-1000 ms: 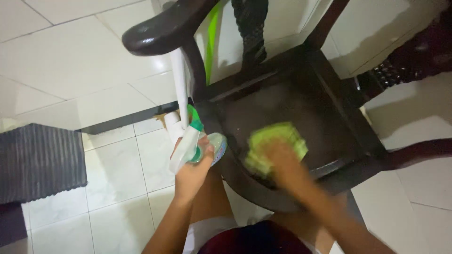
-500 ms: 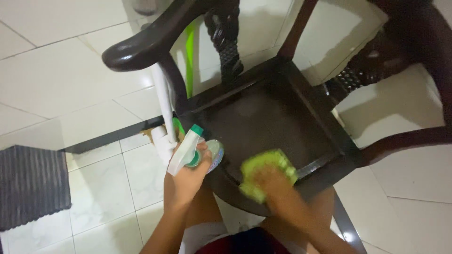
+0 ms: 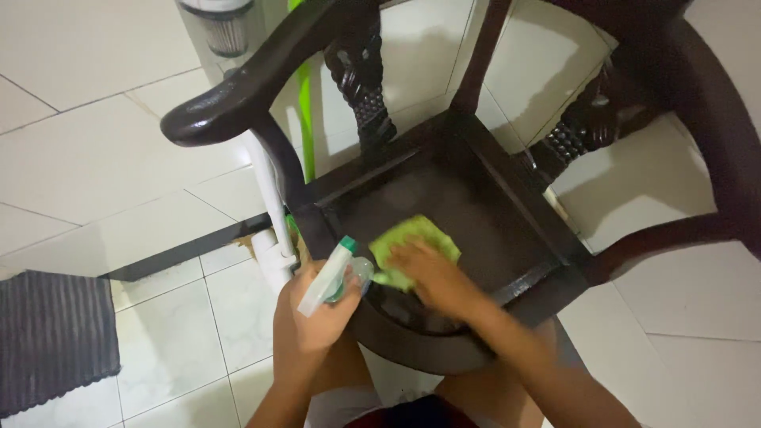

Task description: Cleaning a wooden chair using a spray bottle and a cloth while sitting on the floor.

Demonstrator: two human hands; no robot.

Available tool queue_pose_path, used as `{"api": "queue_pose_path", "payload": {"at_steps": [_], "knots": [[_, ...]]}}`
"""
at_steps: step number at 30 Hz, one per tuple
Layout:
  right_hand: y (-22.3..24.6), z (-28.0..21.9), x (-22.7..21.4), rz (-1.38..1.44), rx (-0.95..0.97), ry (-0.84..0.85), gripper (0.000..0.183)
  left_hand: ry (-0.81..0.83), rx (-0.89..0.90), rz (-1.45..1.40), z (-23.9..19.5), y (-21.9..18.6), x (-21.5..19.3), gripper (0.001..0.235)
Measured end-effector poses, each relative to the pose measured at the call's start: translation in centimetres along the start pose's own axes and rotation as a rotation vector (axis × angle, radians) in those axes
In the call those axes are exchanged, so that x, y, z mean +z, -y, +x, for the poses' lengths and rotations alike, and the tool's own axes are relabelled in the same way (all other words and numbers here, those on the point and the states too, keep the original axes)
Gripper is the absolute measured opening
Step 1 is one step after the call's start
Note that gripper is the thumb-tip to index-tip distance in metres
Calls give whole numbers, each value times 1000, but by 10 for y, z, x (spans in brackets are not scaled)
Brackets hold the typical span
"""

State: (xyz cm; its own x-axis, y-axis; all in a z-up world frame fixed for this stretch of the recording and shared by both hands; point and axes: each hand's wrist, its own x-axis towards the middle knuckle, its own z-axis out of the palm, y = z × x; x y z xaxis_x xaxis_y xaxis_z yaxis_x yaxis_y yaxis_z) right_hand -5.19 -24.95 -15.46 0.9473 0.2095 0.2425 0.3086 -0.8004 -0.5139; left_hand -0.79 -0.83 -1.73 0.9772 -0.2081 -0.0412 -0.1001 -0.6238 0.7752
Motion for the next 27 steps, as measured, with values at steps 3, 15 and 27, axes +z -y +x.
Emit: {"api": "queue_pose_path", "payload": {"at_steps": [3, 15, 27], "knots": [[-55, 63, -14, 50, -129, -245, 37, -8, -2, 8, 3, 15, 9, 29], [-16, 113, 44, 67, -190, 26, 62, 32, -33, 126, 3, 12, 2, 35], [-130, 15, -62, -446, 264, -373, 55, -34, -2, 116, 4, 27, 11, 33]]}}
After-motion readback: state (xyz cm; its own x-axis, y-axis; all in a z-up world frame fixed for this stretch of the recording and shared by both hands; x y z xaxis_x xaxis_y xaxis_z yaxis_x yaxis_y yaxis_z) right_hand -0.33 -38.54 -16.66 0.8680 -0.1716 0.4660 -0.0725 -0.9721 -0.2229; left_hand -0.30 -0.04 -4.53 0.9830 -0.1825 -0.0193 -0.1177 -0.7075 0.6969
